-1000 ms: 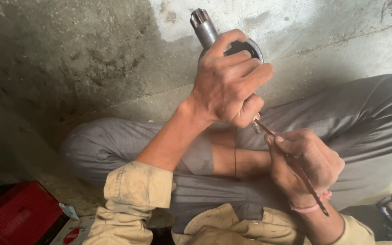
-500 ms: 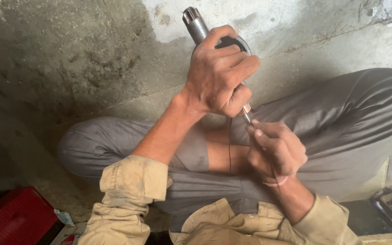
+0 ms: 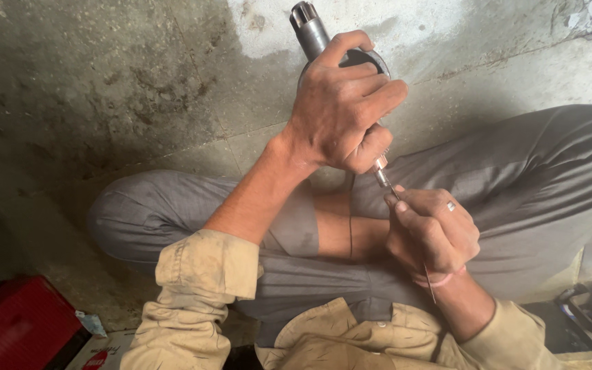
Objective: The person sits cross-legged on the workshop floor holding a copper motor armature in a bearing housing and files its commutator surface with a flat file, rotating the armature to work around it. They continue filing the same component throughout the episode.
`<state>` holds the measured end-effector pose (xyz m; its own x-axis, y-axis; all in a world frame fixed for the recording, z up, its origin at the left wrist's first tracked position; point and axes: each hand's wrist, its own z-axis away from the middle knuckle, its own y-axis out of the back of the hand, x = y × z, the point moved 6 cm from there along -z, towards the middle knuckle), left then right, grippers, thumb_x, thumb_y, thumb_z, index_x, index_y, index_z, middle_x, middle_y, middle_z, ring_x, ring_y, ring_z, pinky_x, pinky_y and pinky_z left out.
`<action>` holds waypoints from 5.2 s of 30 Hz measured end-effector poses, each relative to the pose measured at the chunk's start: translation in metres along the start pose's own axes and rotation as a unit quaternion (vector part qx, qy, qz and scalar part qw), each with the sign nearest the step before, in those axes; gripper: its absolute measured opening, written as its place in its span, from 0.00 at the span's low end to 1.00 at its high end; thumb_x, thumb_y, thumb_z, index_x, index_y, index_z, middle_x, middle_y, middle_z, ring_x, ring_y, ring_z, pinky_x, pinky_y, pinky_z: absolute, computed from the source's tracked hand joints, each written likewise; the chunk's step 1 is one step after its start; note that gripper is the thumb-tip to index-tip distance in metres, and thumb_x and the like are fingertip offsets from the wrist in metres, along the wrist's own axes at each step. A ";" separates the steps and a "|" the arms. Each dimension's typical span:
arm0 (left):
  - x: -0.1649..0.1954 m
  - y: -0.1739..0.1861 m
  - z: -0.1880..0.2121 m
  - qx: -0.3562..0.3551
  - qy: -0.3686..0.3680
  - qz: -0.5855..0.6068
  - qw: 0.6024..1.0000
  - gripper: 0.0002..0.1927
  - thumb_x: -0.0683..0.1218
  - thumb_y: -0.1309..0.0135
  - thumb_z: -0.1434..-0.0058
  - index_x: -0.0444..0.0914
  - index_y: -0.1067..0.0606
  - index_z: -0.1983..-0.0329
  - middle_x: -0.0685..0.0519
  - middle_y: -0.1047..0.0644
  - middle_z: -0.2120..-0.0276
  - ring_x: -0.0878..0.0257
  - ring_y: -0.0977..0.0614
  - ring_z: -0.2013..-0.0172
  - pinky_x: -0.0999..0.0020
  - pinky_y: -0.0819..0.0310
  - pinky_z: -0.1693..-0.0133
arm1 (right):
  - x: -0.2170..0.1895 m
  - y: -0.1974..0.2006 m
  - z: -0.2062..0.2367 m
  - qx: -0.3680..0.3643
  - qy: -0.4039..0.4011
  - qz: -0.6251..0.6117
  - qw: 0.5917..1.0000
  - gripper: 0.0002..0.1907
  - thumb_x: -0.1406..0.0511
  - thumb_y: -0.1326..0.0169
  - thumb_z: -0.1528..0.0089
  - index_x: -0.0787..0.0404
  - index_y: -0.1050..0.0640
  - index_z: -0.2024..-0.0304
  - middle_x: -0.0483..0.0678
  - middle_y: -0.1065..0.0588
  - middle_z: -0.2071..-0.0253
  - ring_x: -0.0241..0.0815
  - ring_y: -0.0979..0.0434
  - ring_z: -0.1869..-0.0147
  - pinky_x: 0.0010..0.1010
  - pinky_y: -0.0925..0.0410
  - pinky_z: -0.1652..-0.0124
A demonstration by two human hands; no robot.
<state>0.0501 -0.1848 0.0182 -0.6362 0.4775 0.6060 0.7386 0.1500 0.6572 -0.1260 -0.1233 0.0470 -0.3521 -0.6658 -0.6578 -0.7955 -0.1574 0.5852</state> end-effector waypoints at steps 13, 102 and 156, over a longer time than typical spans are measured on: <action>0.004 0.000 -0.004 -0.004 -0.007 0.001 1.000 0.10 0.48 0.49 0.54 0.38 0.28 0.71 0.53 0.29 0.81 0.54 0.26 0.77 0.54 0.32 0.42 | 0.007 -0.006 0.006 0.043 0.038 -0.001 0.998 0.14 0.83 0.37 0.45 0.67 0.27 0.65 0.58 0.22 0.67 0.52 0.18 0.66 0.36 0.27 0.67; 0.004 0.004 -0.003 0.009 -0.003 -0.006 1.000 0.10 0.46 0.52 0.60 0.38 0.28 0.75 0.53 0.32 0.86 0.56 0.30 0.82 0.53 0.31 0.44 | 0.009 -0.005 0.024 0.023 -0.186 -0.030 0.982 0.11 0.79 0.35 0.39 0.66 0.25 0.63 0.54 0.21 0.63 0.42 0.18 0.65 0.24 0.28 0.66; -0.005 0.005 0.008 0.056 -0.022 0.026 0.998 0.13 0.46 0.49 0.60 0.37 0.27 0.70 0.54 0.31 0.81 0.56 0.28 0.77 0.53 0.32 0.43 | 0.004 -0.006 0.007 0.043 -0.115 -0.015 0.992 0.17 0.82 0.34 0.38 0.66 0.30 0.67 0.55 0.23 0.67 0.44 0.19 0.69 0.28 0.28 0.70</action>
<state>0.0589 -0.1794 0.0147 -0.5873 0.5240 0.6168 0.7928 0.2189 0.5688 -0.1261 -0.1195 0.0375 -0.4238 -0.4760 -0.7706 -0.8428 -0.1044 0.5279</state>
